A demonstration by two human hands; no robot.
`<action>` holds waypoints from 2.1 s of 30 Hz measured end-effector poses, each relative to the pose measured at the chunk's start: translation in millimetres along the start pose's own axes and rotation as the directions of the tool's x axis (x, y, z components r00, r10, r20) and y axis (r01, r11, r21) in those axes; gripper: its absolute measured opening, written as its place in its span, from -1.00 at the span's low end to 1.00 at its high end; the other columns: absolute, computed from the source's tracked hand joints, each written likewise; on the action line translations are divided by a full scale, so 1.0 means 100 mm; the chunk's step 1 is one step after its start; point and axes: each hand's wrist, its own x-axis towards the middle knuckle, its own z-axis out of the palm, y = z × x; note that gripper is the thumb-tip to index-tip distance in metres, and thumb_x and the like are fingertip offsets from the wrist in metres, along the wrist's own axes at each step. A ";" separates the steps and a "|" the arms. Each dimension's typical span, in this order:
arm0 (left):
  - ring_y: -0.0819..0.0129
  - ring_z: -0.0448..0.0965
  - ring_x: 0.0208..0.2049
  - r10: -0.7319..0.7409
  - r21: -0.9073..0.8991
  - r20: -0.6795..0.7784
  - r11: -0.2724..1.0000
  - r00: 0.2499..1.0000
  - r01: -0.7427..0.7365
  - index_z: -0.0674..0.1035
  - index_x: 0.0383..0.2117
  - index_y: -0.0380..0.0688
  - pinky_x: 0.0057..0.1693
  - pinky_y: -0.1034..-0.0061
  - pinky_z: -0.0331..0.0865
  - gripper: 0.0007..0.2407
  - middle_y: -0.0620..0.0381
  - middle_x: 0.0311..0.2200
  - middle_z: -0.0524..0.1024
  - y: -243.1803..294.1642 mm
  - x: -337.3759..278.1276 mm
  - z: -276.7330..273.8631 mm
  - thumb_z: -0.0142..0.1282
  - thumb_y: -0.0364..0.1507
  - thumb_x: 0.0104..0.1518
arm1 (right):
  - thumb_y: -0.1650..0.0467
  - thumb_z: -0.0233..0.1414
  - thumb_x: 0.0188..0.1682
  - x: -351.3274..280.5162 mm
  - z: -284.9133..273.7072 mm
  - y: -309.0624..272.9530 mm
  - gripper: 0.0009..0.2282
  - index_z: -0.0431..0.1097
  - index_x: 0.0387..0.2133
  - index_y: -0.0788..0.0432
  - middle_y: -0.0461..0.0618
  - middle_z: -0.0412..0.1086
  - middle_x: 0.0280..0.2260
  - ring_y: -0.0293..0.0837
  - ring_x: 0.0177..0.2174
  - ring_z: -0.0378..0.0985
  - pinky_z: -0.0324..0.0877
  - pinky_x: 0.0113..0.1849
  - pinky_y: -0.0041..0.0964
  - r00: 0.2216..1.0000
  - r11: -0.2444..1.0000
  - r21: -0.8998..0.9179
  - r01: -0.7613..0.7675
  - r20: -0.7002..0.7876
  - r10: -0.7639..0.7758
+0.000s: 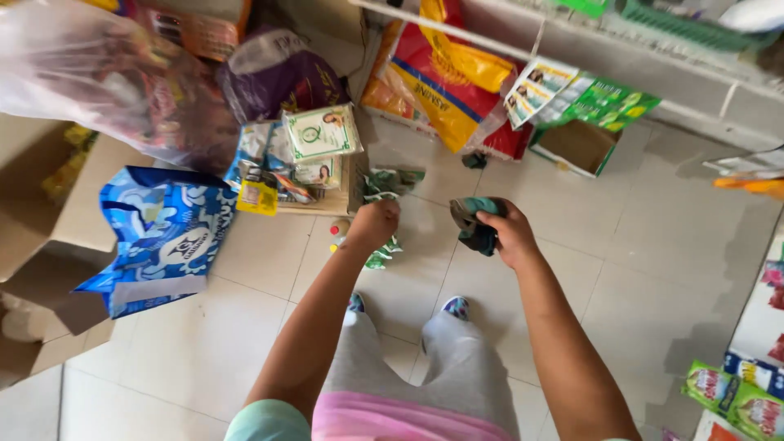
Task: Cleaning and wiping down various food pouches with a rag before restocking them on shelves in a grocery store.
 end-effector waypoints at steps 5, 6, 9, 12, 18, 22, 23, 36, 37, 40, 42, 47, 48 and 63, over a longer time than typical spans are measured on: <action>-0.13 0.61 -0.23 -0.100 0.097 0.038 0.991 0.994 0.096 0.64 -0.26 -0.08 -0.07 0.17 0.49 -0.86 -0.15 -0.33 0.62 -0.94 0.26 0.42 0.08 -0.46 0.11 | 0.54 0.16 -0.17 0.88 -0.05 1.10 -0.66 0.38 -0.08 0.21 -0.01 0.50 -0.21 -0.08 -0.24 0.60 0.56 -0.20 -0.12 0.992 0.995 -0.072 -0.062 -0.118 0.053; -0.13 0.61 -0.23 -0.151 0.113 0.053 0.983 0.987 0.145 0.64 -0.22 -0.09 -0.07 0.15 0.49 -0.84 -0.17 -0.32 0.62 -1.06 0.33 0.52 0.08 -0.47 0.11 | 0.54 0.16 -0.17 1.07 -0.12 1.33 -0.66 0.37 -0.09 0.22 -0.01 0.51 -0.21 -0.08 -0.24 0.61 0.56 -0.20 -0.13 0.989 0.990 -0.125 -0.062 -0.142 0.044; -0.11 0.61 -0.18 -0.193 0.247 0.114 0.956 0.975 0.160 0.63 -0.21 -0.14 -0.04 0.14 0.49 -0.82 -0.17 -0.27 0.62 -1.89 0.71 1.05 0.09 -0.50 0.06 | 0.53 0.16 -0.18 1.50 -0.17 1.83 -0.66 0.40 -0.09 0.25 0.01 0.51 -0.19 -0.09 -0.22 0.59 0.53 -0.20 -0.15 0.987 0.974 -0.199 -0.106 -0.142 0.078; -0.13 0.59 -0.13 -0.071 0.335 0.126 0.942 0.989 0.025 0.61 -0.21 -0.20 -0.01 0.12 0.47 -0.79 -0.20 -0.22 0.60 -2.42 1.07 1.39 0.14 -0.53 0.00 | 0.54 0.17 -0.19 2.20 -0.46 2.67 -0.64 0.40 -0.07 0.27 0.01 0.51 -0.20 -0.09 -0.19 0.56 0.47 -0.17 -0.19 0.991 0.961 -0.277 0.007 -0.128 -0.044; -0.16 0.55 -0.10 0.179 0.459 0.034 0.871 0.983 -0.174 0.60 -0.20 -0.23 0.01 0.07 0.45 -0.76 -0.23 -0.17 0.57 -2.89 1.87 2.02 0.10 -0.57 -0.03 | 0.53 0.20 -0.23 3.06 -0.60 3.51 -0.61 0.35 -0.08 0.28 0.06 0.48 -0.20 -0.08 -0.24 0.55 0.47 -0.20 -0.17 0.978 0.981 -0.177 0.075 -0.177 -0.107; -0.11 0.55 -0.08 0.184 0.538 0.075 0.820 0.980 -0.195 0.62 -0.27 -0.24 0.05 0.10 0.45 -0.82 -0.19 -0.17 0.58 -2.87 2.18 2.23 0.11 -0.44 0.05 | 0.51 0.17 -0.22 3.23 -0.64 3.64 -0.63 0.32 -0.10 0.30 0.16 0.49 -0.24 0.01 -0.31 0.54 0.47 -0.26 -0.08 0.971 0.986 -0.150 0.070 -0.218 -0.102; -0.09 0.56 -0.08 0.166 0.565 0.096 0.803 0.981 -0.191 0.63 -0.28 -0.22 0.06 0.09 0.45 -0.83 -0.18 -0.17 0.58 -2.92 2.36 2.33 0.09 -0.42 0.07 | 0.50 0.21 -0.23 3.31 -0.70 3.67 -0.61 0.34 -0.10 0.28 0.10 0.48 -0.23 -0.04 -0.28 0.53 0.45 -0.23 -0.13 0.971 0.978 -0.198 0.064 -0.215 -0.107; -0.06 0.61 -0.11 0.316 0.536 0.372 0.695 0.873 -0.479 0.63 -0.24 -0.06 -0.01 0.09 0.50 -0.84 -0.08 -0.21 0.62 -1.86 2.32 1.97 0.11 -0.35 0.12 | 0.49 0.24 -0.18 3.58 -1.26 2.87 -0.62 0.30 -0.10 0.18 -0.04 0.45 -0.26 -0.17 -0.25 0.50 0.44 -0.20 -0.24 0.900 0.794 -0.501 0.345 -0.063 -0.430; -0.06 0.61 -0.11 0.321 0.536 0.365 0.695 0.874 -0.479 0.63 -0.24 -0.06 -0.01 0.09 0.50 -0.84 -0.08 -0.21 0.62 -1.56 2.31 1.85 0.11 -0.35 0.12 | 0.49 0.24 -0.18 3.50 -1.29 2.55 -0.62 0.30 -0.10 0.18 -0.04 0.45 -0.26 -0.17 -0.25 0.50 0.44 -0.20 -0.24 0.898 0.789 -0.505 0.351 -0.059 -0.437; -0.09 0.59 -0.16 0.455 0.337 0.375 0.744 0.807 -0.576 0.63 -0.19 -0.03 -0.05 0.05 0.45 -0.75 -0.09 -0.24 0.61 -0.81 2.16 1.40 0.18 -0.23 0.07 | 0.50 0.24 -0.15 3.07 -1.20 1.84 -0.65 0.34 -0.09 0.19 0.00 0.46 -0.25 -0.13 -0.25 0.51 0.43 -0.19 -0.20 0.907 0.813 -0.408 0.414 0.108 -0.408; 0.00 0.62 -0.33 0.665 0.048 0.221 0.723 0.713 -0.689 0.65 -0.30 -0.12 -0.14 0.21 0.48 -0.78 -0.07 -0.39 0.62 -0.32 2.06 1.10 0.20 -0.23 0.16 | 0.45 0.21 -0.06 2.59 -1.07 1.40 -0.67 0.33 -0.03 0.18 -0.01 0.43 -0.16 -0.13 -0.14 0.50 0.40 -0.08 -0.17 0.904 0.913 -0.071 0.401 0.193 -0.382; 0.41 0.54 -0.41 0.601 -0.319 0.115 0.777 0.791 -0.543 0.66 -0.33 -0.23 -0.23 0.45 0.45 -0.79 0.09 -0.48 0.61 0.63 1.78 0.53 0.27 -0.31 0.15 | 0.39 0.16 -0.04 1.44 -0.46 0.61 -0.63 0.29 0.04 0.14 -0.04 0.41 -0.03 -0.13 0.01 0.46 0.36 0.06 -0.09 0.830 0.846 0.313 0.431 0.229 -0.508; 0.55 0.51 -0.41 0.579 -0.443 0.098 0.754 0.809 -0.485 0.67 -0.33 -0.27 -0.23 0.53 0.45 -0.81 0.15 -0.48 0.61 0.79 1.75 0.45 0.29 -0.35 0.14 | 0.39 0.16 -0.05 1.28 -0.36 0.51 -0.60 0.27 0.07 0.13 -0.06 0.41 0.00 -0.14 0.03 0.45 0.35 0.08 -0.09 0.790 0.804 0.341 0.486 0.223 -0.572; 0.38 0.60 -0.10 0.331 -0.880 0.367 0.428 0.869 0.208 0.52 0.04 -0.26 0.03 0.46 0.47 -0.61 0.09 -0.12 0.60 2.53 0.06 -0.71 0.09 -0.23 0.21 | 0.49 0.11 -0.08 -1.59 0.71 -0.60 -0.67 0.32 -0.02 0.25 -0.01 0.49 -0.17 -0.20 -0.22 0.58 0.50 -0.16 -0.22 0.848 0.794 0.303 0.527 -0.245 -0.469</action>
